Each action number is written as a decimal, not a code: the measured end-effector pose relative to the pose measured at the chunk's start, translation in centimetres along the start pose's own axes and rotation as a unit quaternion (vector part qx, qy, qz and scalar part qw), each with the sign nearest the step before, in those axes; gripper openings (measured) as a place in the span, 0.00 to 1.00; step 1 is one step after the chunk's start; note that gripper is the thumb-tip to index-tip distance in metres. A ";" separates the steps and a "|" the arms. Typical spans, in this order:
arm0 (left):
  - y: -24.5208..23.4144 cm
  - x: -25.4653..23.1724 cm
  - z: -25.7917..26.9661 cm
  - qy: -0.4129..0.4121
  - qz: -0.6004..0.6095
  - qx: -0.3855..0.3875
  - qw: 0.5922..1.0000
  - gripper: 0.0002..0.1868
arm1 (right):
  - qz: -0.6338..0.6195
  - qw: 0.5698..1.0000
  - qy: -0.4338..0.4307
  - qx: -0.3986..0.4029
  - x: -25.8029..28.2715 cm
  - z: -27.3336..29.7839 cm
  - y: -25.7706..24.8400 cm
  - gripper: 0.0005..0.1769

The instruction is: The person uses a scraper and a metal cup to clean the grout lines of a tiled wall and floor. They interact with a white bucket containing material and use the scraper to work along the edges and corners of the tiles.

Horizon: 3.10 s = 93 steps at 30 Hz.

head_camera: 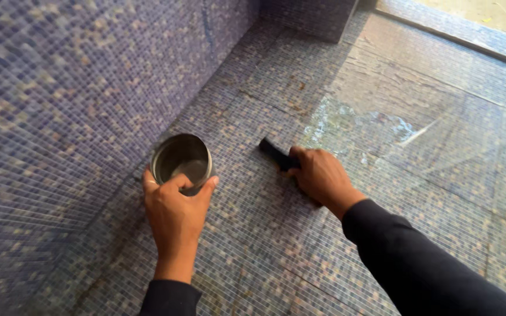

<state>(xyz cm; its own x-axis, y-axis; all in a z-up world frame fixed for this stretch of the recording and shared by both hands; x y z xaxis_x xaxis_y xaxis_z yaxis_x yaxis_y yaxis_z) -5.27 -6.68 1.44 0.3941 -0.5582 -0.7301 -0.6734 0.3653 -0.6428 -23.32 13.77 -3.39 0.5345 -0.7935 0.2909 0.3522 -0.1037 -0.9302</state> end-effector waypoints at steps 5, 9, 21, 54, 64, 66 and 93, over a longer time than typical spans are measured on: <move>-3.2 0.0 1.5 0.063 -0.021 -0.078 0.995 0.22 | -0.067 0.993 -0.089 0.037 8.4 -0.7 5.3 0.18; -5.5 2.3 1.7 -0.010 -0.022 -0.072 0.997 0.24 | -0.115 0.974 -0.189 -0.039 11.9 -1.4 5.1 0.16; -6.9 3.9 2.9 0.010 -0.013 -0.173 0.985 0.19 | 0.005 0.947 -0.312 -0.077 14.2 -3.0 3.5 0.16; -10.9 11.4 5.9 -0.266 0.215 -0.128 0.931 0.52 | -0.223 0.952 -0.194 0.084 17.8 2.6 8.0 0.19; -14.9 11.6 5.8 -0.343 0.047 -0.120 0.930 0.51 | -0.215 0.923 -0.253 0.197 22.1 6.9 11.0 0.18; -15.1 11.2 5.9 -0.346 0.055 -0.126 0.928 0.50 | -0.221 0.920 -0.254 0.203 23.2 7.6 11.9 0.20; -14.0 5.5 3.9 -0.114 0.154 -0.275 0.942 0.53 | -0.243 0.935 -0.259 -0.007 23.3 -2.3 10.7 0.17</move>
<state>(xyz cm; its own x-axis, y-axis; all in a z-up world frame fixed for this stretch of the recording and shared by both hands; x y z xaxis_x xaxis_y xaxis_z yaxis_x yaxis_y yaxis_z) 8.74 -11.97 5.57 0.2086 -0.2905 -0.9339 -0.9754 0.0083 -0.2205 -8.85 -7.15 -7.08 0.6158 -0.2545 0.7457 0.6414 -0.3877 -0.6620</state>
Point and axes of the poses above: each hand's wrist, its own z-axis away from the middle knuckle, its own y-axis out of the palm, x = y × z, the point moved 9 cm from there along -z, towards the middle knuckle, and after that the axes turned 5 degrees about z, right-handed, at the moved point
